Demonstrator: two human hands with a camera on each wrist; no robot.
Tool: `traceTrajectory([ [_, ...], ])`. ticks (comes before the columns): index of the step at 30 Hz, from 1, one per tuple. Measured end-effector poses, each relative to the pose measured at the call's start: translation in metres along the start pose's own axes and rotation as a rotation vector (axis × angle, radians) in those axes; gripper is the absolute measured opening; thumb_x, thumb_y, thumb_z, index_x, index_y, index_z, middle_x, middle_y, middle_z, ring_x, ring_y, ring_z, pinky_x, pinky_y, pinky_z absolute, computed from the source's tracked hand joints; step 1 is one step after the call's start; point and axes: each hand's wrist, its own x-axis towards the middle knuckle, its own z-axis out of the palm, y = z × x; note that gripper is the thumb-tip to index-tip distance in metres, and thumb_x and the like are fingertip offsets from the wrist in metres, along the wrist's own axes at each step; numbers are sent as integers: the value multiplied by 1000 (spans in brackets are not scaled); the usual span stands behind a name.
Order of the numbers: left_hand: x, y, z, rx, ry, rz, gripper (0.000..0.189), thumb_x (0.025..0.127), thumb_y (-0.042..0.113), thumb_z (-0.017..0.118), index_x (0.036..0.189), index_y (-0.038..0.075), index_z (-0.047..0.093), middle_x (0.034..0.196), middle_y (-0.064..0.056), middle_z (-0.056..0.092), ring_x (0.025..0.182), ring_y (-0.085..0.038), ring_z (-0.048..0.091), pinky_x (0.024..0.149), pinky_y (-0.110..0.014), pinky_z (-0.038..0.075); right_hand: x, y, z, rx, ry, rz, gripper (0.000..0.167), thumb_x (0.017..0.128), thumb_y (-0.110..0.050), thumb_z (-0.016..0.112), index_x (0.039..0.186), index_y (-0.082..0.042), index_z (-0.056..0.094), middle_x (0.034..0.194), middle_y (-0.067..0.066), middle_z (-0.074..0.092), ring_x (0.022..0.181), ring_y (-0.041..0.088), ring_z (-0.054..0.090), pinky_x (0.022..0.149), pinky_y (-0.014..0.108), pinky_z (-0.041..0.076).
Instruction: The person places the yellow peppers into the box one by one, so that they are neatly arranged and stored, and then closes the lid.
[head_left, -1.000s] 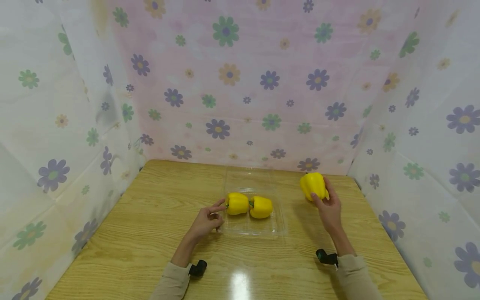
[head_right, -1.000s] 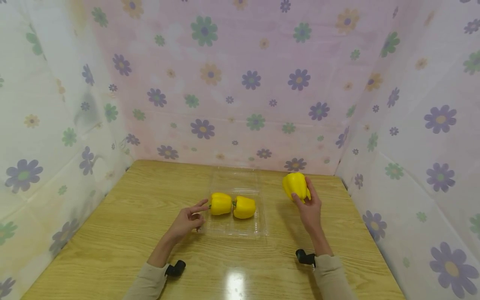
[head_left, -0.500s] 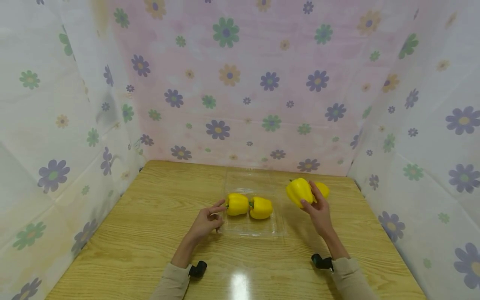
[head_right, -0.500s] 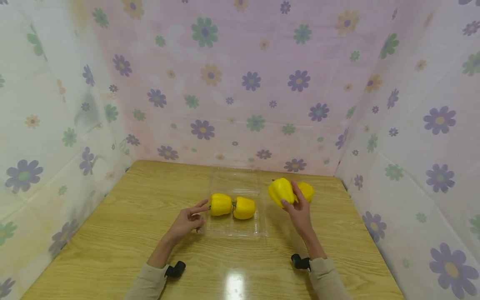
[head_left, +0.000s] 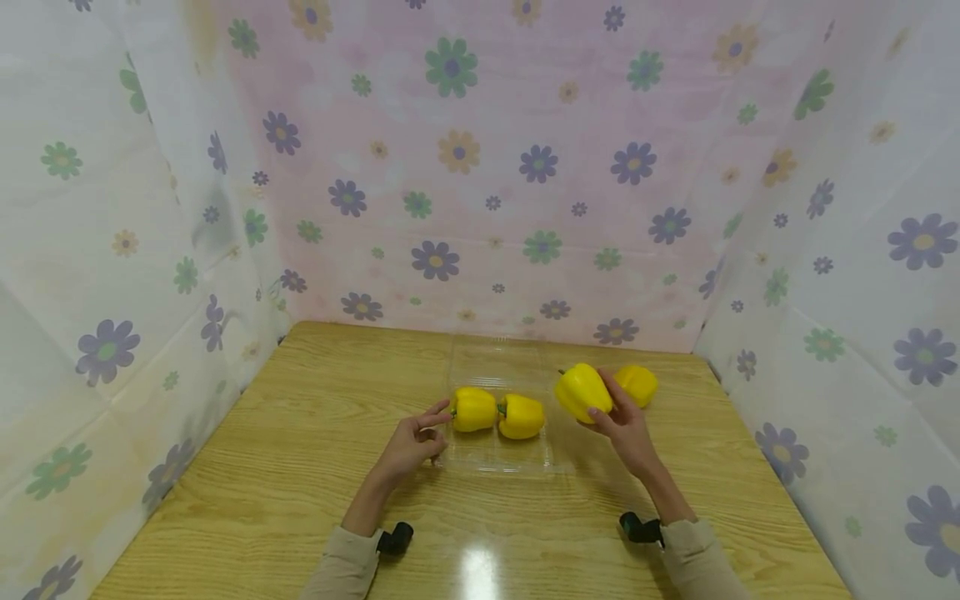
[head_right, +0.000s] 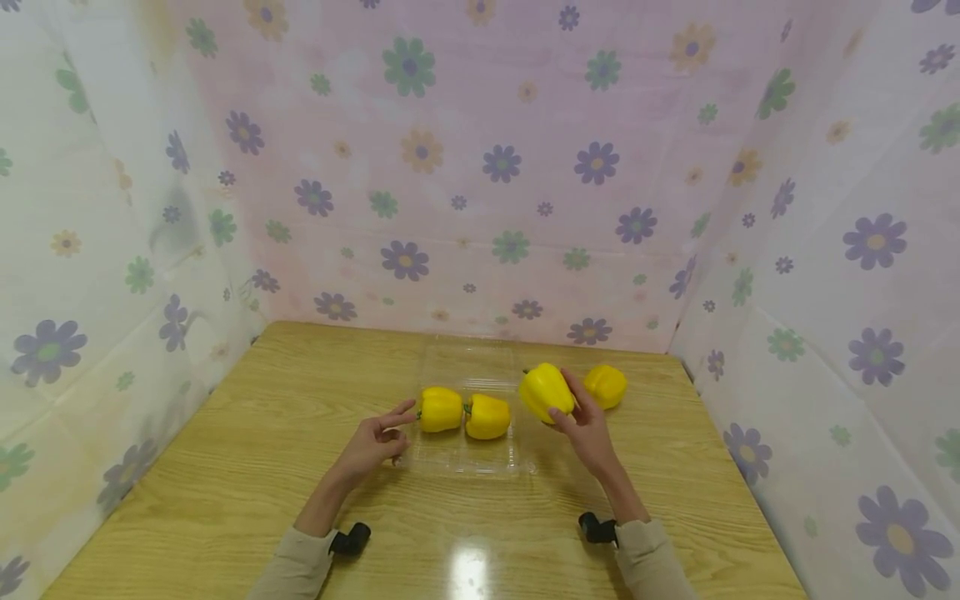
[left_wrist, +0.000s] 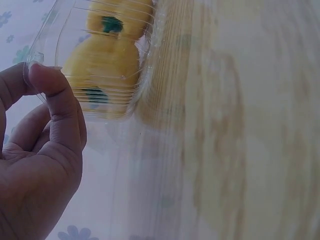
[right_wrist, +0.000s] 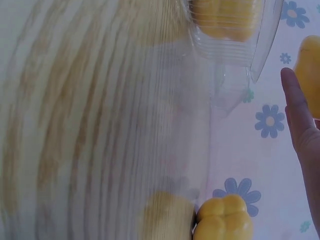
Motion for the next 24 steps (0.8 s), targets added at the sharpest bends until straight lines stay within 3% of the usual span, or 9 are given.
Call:
traceTrajectory([
  [5,0,0,1,-3,9,-4,53,93,-11,58,145,-13,47,167,-14,27,78,-13,49,57,-20,49,1,-1,4,-5,-43,8,71,104,-2,54,163,-4,16,166,20,17,121,5,61,88,31,58],
  [15,0,0,1,-10,14,-7,53,93,-12,58,145,-12,47,167,-13,27,78,-14,49,56,-21,48,2,-4,11,-17,-78,29,67,104,-3,53,163,-4,19,154,-3,37,118,7,63,88,30,59],
  [24,1,-1,-1,-5,11,-12,52,93,-11,58,145,-12,48,167,-12,27,78,-14,48,57,-21,48,2,-9,17,-21,-133,33,70,103,-1,55,163,-6,20,166,24,17,126,8,57,90,31,58],
])
